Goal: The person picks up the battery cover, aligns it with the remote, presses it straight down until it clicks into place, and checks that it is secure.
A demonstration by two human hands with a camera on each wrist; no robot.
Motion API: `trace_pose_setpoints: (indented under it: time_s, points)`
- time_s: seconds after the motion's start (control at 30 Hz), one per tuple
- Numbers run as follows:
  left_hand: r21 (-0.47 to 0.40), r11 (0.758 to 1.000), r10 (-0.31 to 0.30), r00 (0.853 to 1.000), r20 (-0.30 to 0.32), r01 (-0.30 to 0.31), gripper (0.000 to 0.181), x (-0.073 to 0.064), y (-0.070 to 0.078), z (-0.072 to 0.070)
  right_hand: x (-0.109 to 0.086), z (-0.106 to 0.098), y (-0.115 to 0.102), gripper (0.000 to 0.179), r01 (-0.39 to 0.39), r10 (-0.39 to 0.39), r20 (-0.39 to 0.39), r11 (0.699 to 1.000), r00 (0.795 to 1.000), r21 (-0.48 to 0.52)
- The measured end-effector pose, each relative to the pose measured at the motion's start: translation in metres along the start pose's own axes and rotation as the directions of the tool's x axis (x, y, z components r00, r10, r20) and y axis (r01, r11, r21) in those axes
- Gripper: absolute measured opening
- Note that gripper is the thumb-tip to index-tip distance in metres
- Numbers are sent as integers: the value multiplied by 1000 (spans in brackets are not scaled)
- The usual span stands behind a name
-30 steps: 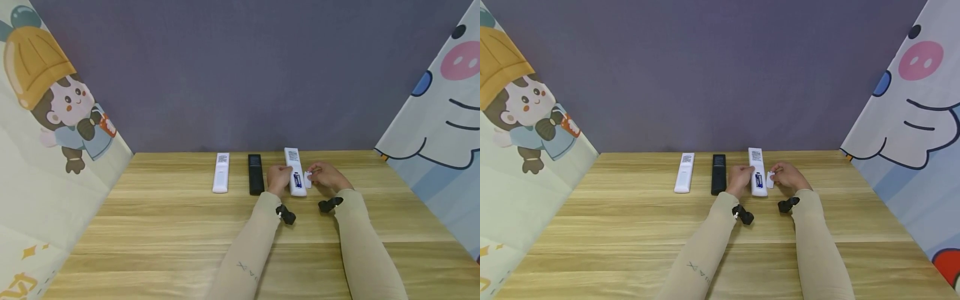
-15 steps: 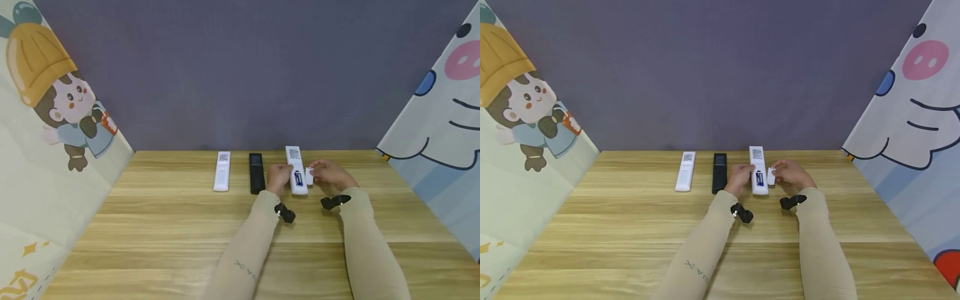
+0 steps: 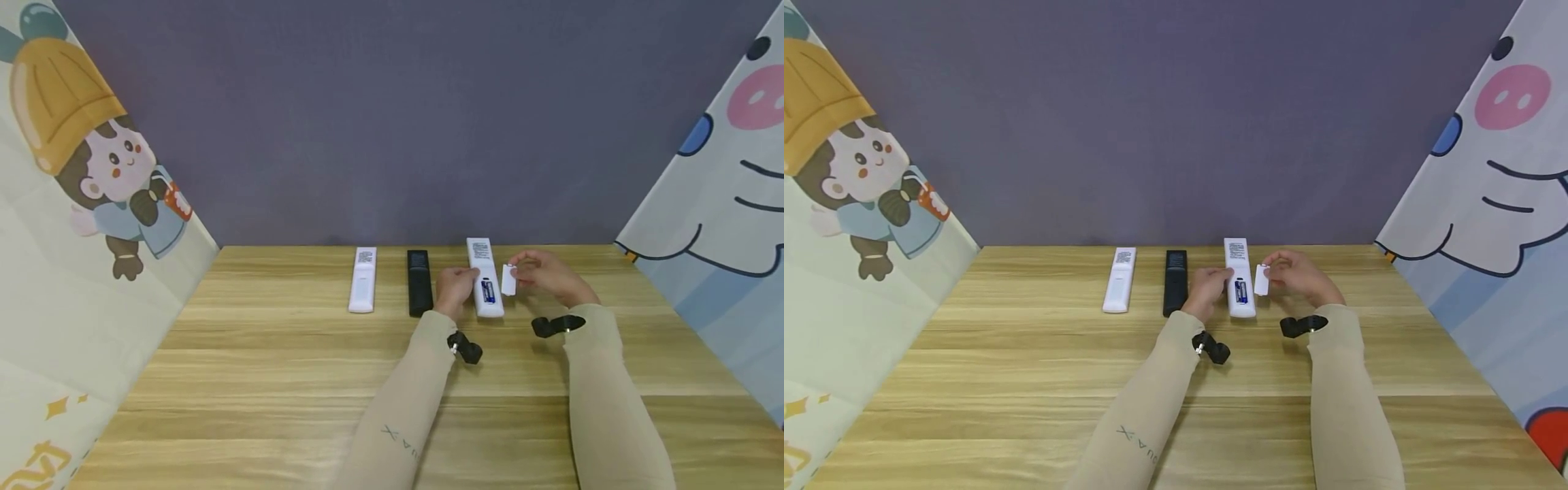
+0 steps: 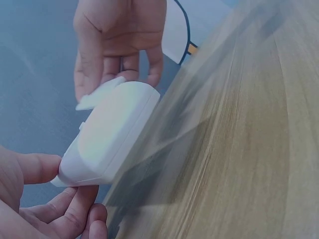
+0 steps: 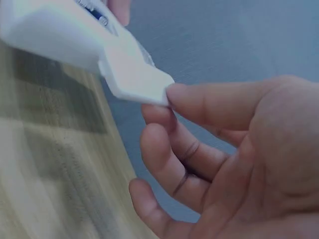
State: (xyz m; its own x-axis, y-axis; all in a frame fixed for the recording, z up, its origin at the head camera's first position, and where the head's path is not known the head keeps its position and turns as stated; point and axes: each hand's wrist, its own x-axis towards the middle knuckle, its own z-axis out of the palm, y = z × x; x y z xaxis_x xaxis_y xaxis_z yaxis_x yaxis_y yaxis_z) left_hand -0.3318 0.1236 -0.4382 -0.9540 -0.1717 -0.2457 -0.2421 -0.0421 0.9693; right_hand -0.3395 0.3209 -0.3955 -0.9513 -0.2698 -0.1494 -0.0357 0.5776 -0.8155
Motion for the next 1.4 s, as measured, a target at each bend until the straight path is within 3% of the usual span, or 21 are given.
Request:
trace_pose_setpoints:
  time_s: [0.43,0.77,1.4]
  points:
    - [-24,1000,8,1000,16,-8,21,-1,1,0,-5,-1,-11,34,75,-75,16,997,997,-19]
    - [-63,998,4,999,46,-1,22,1,0,-1,-8,1,-23,32,77,-75,28,994,997,-83]
    - [-68,998,11,1000,26,-10,19,2,0,1,-4,7,-27,28,88,-85,60,995,995,-39]
